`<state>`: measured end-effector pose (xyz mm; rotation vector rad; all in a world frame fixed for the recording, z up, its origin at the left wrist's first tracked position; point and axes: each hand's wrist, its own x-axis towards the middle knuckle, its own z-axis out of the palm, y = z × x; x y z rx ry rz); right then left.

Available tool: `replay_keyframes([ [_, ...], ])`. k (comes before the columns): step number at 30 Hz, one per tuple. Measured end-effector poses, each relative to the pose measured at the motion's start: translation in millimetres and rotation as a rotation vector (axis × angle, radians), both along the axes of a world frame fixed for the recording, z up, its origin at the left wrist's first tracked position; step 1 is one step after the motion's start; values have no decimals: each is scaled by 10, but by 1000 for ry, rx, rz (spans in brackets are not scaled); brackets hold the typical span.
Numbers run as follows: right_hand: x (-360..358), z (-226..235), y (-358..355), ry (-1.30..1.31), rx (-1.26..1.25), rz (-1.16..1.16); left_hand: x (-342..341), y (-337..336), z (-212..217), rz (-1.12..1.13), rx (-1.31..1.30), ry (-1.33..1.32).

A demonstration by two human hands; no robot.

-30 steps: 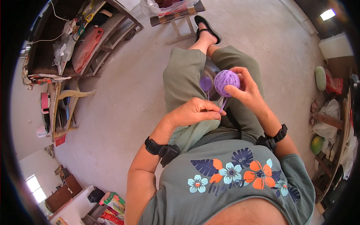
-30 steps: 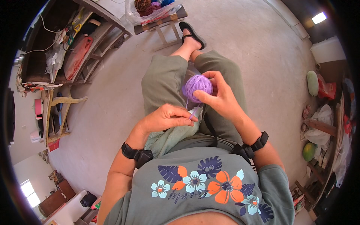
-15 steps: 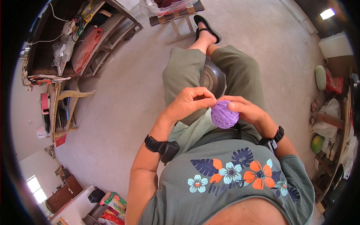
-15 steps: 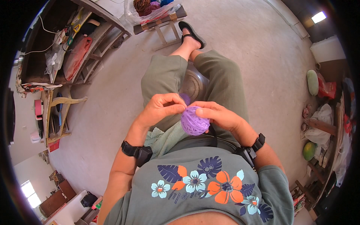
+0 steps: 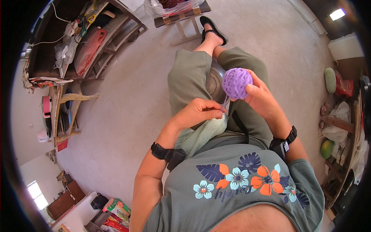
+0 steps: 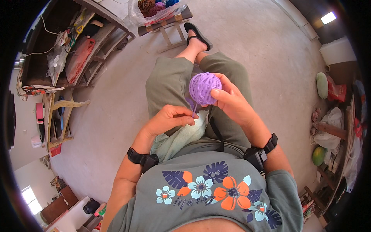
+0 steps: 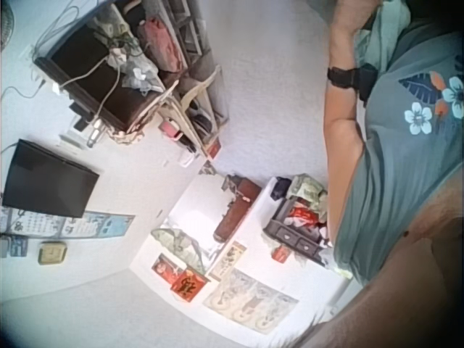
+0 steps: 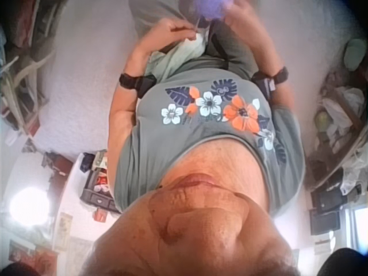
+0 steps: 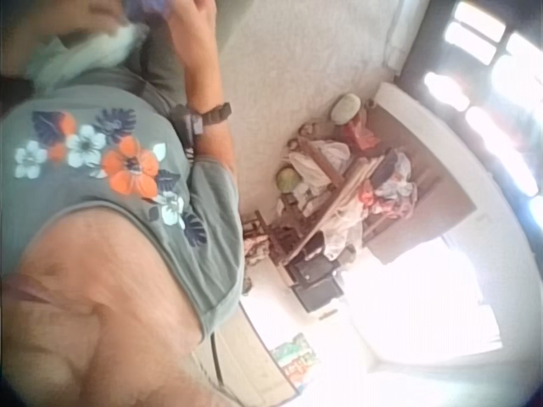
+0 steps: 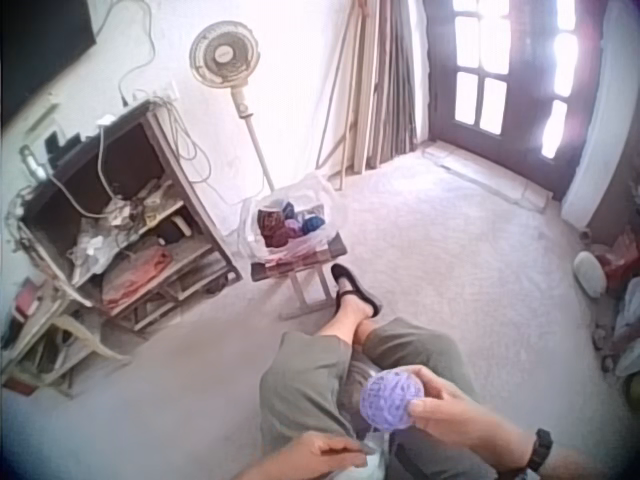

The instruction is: The person winds purple yarn into a ball by hand while seated.

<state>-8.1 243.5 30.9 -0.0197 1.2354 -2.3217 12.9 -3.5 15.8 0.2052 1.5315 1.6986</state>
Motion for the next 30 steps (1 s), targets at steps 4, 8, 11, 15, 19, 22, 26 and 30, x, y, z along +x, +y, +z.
replay_keyframes([
  [4, 20, -2, -41, 23, 331, 56, -20, 20, 127, -58, 21, 46],
  [8, 78, -163, -67, 284, 587, 69, -64, -35, 226, -158, 55, 148],
  [11, 116, -154, -30, 268, 695, 175, -96, -77, 295, -154, 50, 190],
  [15, 156, -144, 0, 146, 550, 412, -132, -104, 270, -18, 101, 161],
  [19, 178, -33, 29, 36, 302, 577, -162, -100, 245, 7, 110, 145],
  [22, 174, -50, 72, 39, 77, 567, -157, -103, 176, 65, 97, 124],
  [26, 98, -14, 160, -38, -184, 353, -132, -167, 80, 92, 46, 10],
  [30, 40, 12, 98, -21, -192, 123, -34, -123, -10, 19, 40, 2],
])
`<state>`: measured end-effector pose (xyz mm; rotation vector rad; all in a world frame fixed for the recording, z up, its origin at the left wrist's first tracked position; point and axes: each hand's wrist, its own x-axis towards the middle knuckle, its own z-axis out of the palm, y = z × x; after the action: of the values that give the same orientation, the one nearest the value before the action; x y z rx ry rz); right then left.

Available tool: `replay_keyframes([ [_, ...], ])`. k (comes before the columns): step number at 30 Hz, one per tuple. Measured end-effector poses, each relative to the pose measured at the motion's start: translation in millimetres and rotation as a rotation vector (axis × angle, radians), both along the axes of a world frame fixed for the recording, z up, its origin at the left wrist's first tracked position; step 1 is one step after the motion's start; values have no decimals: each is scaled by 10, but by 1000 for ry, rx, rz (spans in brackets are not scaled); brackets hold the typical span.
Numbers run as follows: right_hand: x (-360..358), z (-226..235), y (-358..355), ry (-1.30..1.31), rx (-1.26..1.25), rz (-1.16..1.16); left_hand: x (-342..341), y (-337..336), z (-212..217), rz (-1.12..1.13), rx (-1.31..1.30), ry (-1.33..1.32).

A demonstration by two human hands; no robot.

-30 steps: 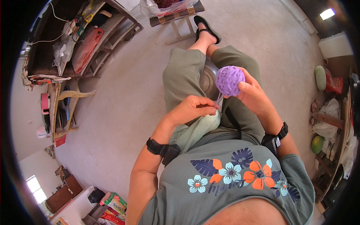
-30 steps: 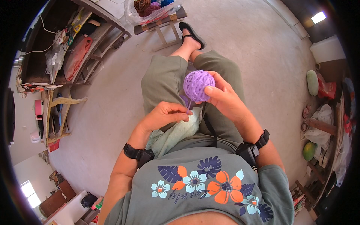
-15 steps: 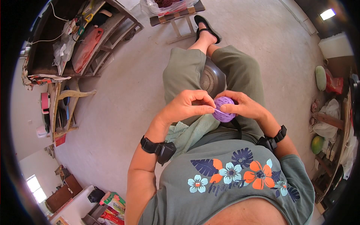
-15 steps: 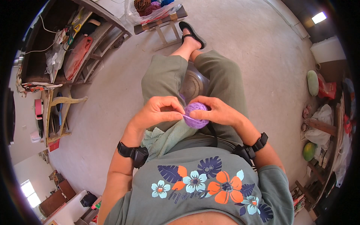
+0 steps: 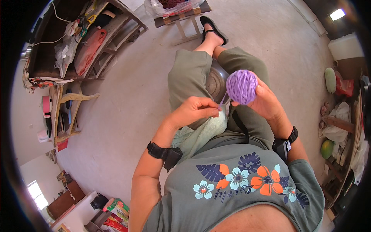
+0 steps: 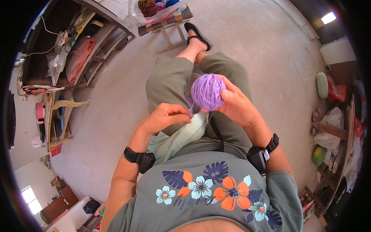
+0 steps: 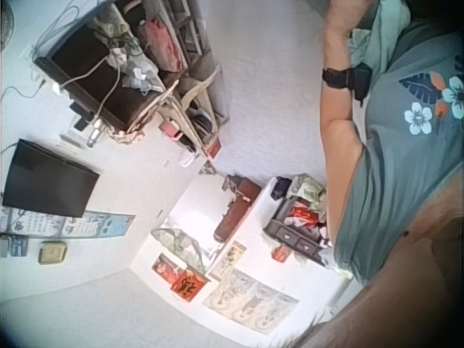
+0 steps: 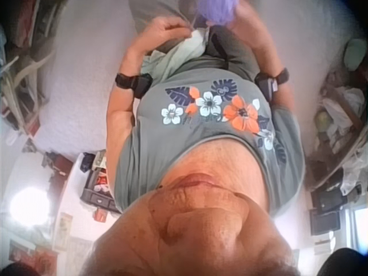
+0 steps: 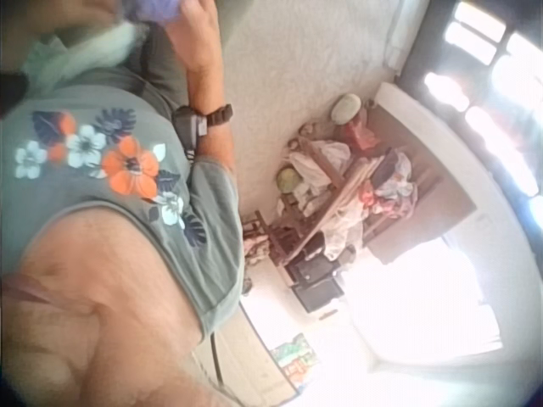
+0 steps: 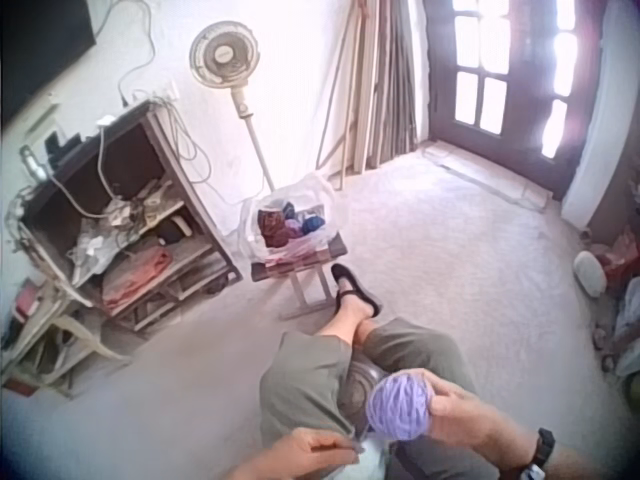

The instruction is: The person winds purple yarn into a ball by hand while seated.

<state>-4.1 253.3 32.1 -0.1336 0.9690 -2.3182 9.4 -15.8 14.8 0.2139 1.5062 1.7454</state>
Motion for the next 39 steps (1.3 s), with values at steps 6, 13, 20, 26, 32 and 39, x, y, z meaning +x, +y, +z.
replay_keyframes([
  [6, -44, -62, -87, -1, 214, -185, 48, 131, 74, -168, -2, 83],
  [13, 51, -131, -143, 269, 705, 20, -11, 125, 245, -120, 62, 175],
  [20, 143, -133, -69, 95, 506, 496, -95, 81, 144, 22, 92, 99],
  [26, 130, -57, -42, 65, 208, 325, -80, 82, 63, 114, 75, 41],
  [32, 21, 11, 17, -28, 32, 94, -58, 48, 38, 86, -2, 23],
  [39, -75, 51, -101, -1, 163, -202, 34, 143, 122, -113, 8, 8],
])
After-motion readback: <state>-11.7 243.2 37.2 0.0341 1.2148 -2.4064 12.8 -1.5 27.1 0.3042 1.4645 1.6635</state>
